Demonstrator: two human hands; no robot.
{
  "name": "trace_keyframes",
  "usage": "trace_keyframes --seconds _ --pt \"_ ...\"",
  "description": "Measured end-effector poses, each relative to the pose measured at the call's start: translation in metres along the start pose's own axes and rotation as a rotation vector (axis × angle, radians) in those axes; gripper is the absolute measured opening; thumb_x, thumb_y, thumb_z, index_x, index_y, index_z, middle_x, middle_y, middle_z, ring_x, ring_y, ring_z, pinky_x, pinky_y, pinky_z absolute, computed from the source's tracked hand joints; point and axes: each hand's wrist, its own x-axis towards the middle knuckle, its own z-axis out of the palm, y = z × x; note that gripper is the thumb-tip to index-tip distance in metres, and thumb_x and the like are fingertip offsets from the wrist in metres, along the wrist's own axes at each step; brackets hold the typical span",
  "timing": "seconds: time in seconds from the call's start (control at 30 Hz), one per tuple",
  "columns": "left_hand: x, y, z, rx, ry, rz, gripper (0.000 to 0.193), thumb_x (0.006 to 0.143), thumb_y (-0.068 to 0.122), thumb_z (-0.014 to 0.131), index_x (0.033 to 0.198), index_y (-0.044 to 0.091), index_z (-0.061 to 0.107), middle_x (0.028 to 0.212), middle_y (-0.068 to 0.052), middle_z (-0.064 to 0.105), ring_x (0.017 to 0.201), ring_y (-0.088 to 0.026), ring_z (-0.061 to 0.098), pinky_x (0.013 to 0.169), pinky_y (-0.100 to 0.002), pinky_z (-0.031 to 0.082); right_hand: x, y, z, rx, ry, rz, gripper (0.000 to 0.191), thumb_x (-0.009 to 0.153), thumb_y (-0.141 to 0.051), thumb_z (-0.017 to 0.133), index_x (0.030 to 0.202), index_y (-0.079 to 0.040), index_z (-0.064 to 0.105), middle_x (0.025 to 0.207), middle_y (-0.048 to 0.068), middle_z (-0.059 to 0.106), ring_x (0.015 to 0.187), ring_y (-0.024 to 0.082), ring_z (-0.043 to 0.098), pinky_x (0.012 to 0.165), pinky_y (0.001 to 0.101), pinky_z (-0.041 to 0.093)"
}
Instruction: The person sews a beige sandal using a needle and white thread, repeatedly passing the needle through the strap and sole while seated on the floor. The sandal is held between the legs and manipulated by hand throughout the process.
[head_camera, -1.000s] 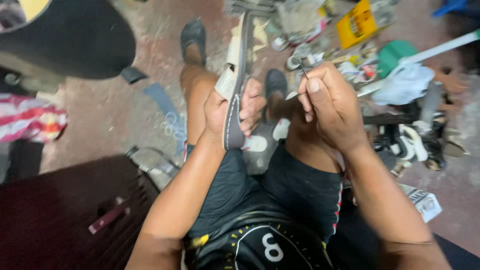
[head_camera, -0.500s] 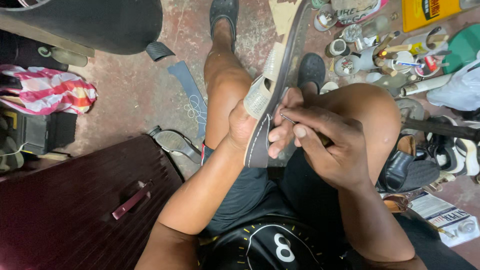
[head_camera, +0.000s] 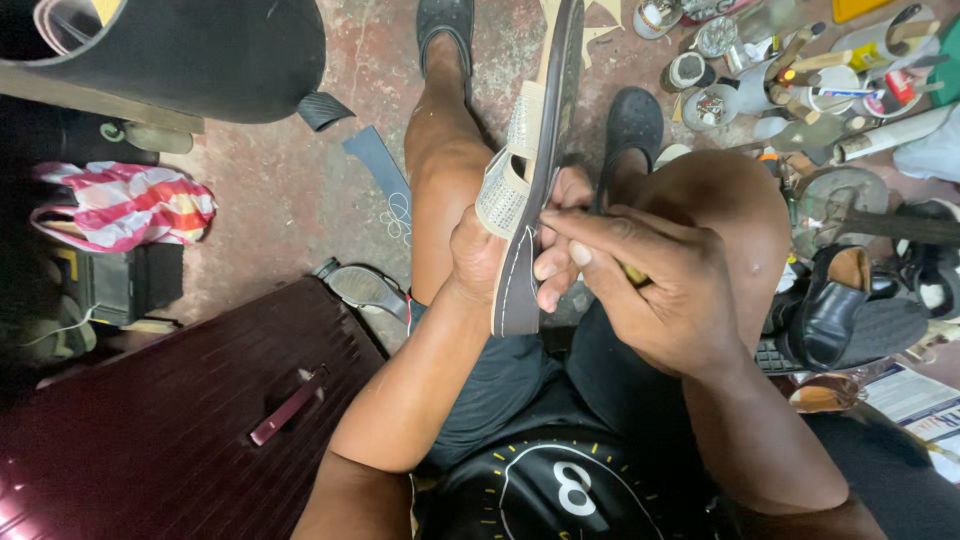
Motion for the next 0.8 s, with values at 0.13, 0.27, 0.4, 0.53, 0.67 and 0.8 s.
trace_keyframes --seconds 0.13,0.27,0.4,0.53,0.67,0.8 --pt "-0.001 -0.001 -0.002 -0.007 0.040 0.015 0.074 0.086 0.054 0.080 0.110 -0.006 0.045 0.083 -0.005 0.047 0.068 -0.014 0.061 0.058 -0.032 0.060 -0.002 0.001 -0.003 -0.002 0.019 -0.040 0.026 0.099 0.005 0.065 0.123 -0.001 0.071 0.104 0.011 0.077 0.085 0.014 0.076 0.074 0.0248 0.058" --pt "0.004 -0.004 -0.001 0.024 0.049 0.043 0.071 0.085 0.051 0.082 0.106 -0.005 0.045 0.083 -0.005 0.046 0.067 -0.013 0.061 0.056 -0.032 0.061 -0.001 0.002 -0.008 -0.037 0.028 -0.104 0.027 0.097 0.007 0.066 0.122 0.000 0.071 0.095 0.009 0.075 0.079 0.013 0.073 0.069 0.0258 0.056" --pt "0.008 -0.005 0.000 0.102 0.094 0.097 0.066 0.088 0.047 0.081 0.110 -0.006 0.047 0.095 -0.008 0.047 0.069 -0.014 0.061 0.054 -0.033 0.060 -0.002 0.002 -0.012 -0.026 0.032 -0.103 0.029 0.095 0.009 0.066 0.123 0.000 0.072 0.088 0.008 0.072 0.072 0.012 0.069 0.063 0.0258 0.053" --pt "0.010 -0.005 -0.004 0.031 0.025 0.035 0.064 0.089 0.043 0.079 0.113 -0.007 0.048 0.088 -0.010 0.050 0.068 -0.017 0.063 0.058 -0.035 0.061 -0.002 0.001 -0.013 -0.035 0.044 -0.109 0.030 0.095 0.010 0.067 0.123 0.000 0.071 0.088 0.007 0.071 0.075 0.012 0.069 0.065 0.0252 0.053" --pt "0.013 -0.009 -0.014 0.045 -0.001 0.147 0.060 0.093 0.035 0.074 0.125 -0.007 0.047 0.107 -0.014 0.052 0.075 -0.019 0.062 0.057 -0.038 0.062 -0.002 0.002 -0.014 -0.073 0.062 -0.126 0.031 0.094 0.010 0.069 0.123 0.000 0.071 0.092 0.008 0.073 0.076 0.014 0.066 0.068 0.0278 0.051" --pt "0.011 -0.014 -0.024 0.162 0.057 0.189 0.055 0.100 0.032 0.067 0.136 -0.006 0.046 0.108 -0.017 0.054 0.074 -0.021 0.063 0.056 -0.038 0.060 -0.001 0.007 -0.016 -0.095 0.088 -0.095 0.032 0.093 0.011 0.067 0.123 0.001 0.070 0.095 0.010 0.074 0.079 0.016 0.067 0.070 0.0284 0.052"
